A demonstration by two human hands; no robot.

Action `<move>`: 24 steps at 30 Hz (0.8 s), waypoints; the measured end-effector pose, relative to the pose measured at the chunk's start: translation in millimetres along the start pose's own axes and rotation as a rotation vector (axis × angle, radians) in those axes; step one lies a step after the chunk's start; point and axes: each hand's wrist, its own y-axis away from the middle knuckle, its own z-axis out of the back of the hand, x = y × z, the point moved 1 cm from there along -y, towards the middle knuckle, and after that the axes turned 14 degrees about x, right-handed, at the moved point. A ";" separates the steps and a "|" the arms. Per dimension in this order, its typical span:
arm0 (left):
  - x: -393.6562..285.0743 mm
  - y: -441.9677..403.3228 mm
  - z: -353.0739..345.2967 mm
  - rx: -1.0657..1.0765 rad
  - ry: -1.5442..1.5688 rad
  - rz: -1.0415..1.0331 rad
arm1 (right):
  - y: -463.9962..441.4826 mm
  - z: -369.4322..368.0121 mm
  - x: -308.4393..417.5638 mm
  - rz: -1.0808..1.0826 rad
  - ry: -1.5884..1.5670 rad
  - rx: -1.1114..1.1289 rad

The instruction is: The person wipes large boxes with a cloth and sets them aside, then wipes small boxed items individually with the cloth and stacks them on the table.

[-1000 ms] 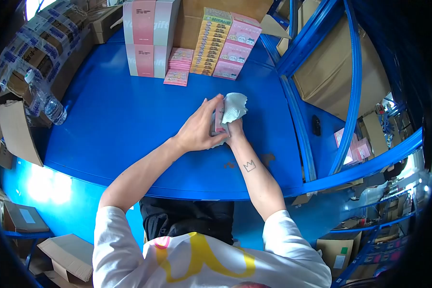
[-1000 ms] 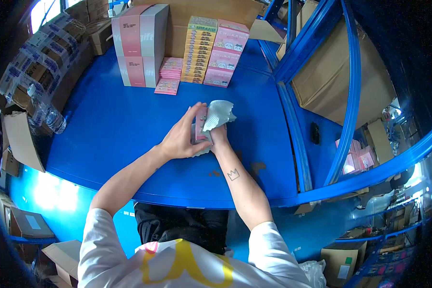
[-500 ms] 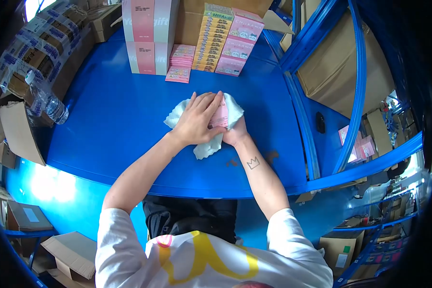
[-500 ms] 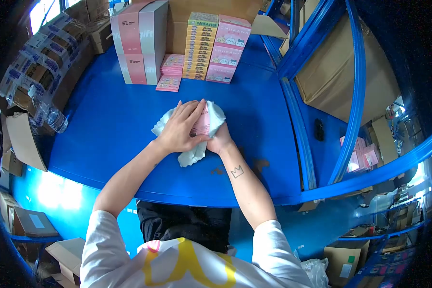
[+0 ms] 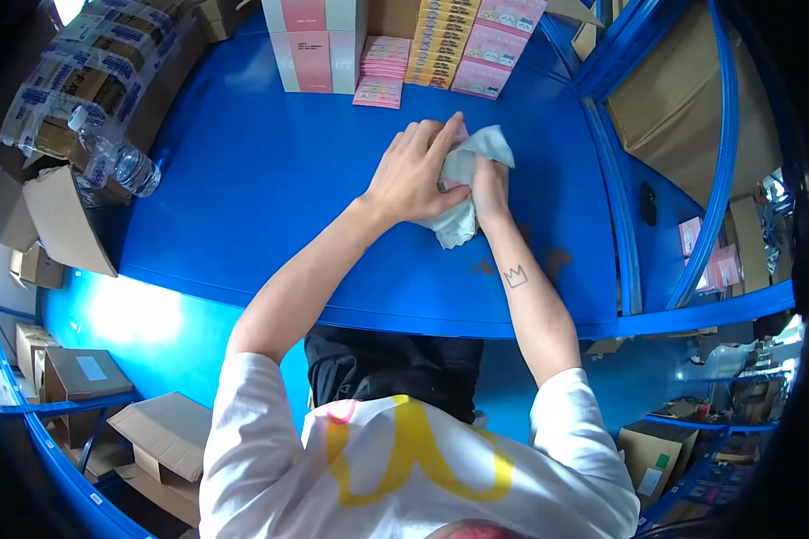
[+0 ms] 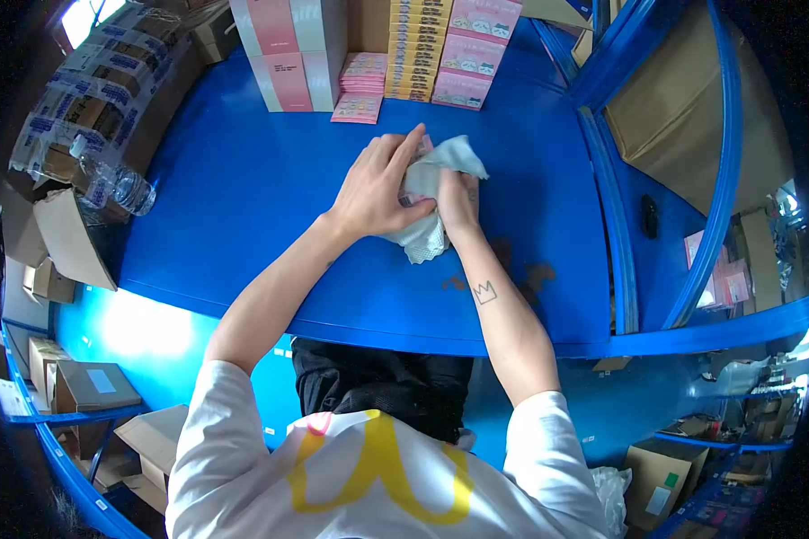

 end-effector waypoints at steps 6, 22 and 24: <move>5.4 4.0 -3.8 -0.188 0.318 0.021 | -3.3 -1.8 -5.9 -0.153 -0.851 0.169; 34.9 -0.9 -1.3 0.079 1.205 0.167 | -1.5 10.0 5.6 -0.172 -0.084 -0.089; 43.5 -0.1 -4.4 0.085 1.439 0.196 | 1.1 8.4 5.0 -0.135 -0.075 -0.039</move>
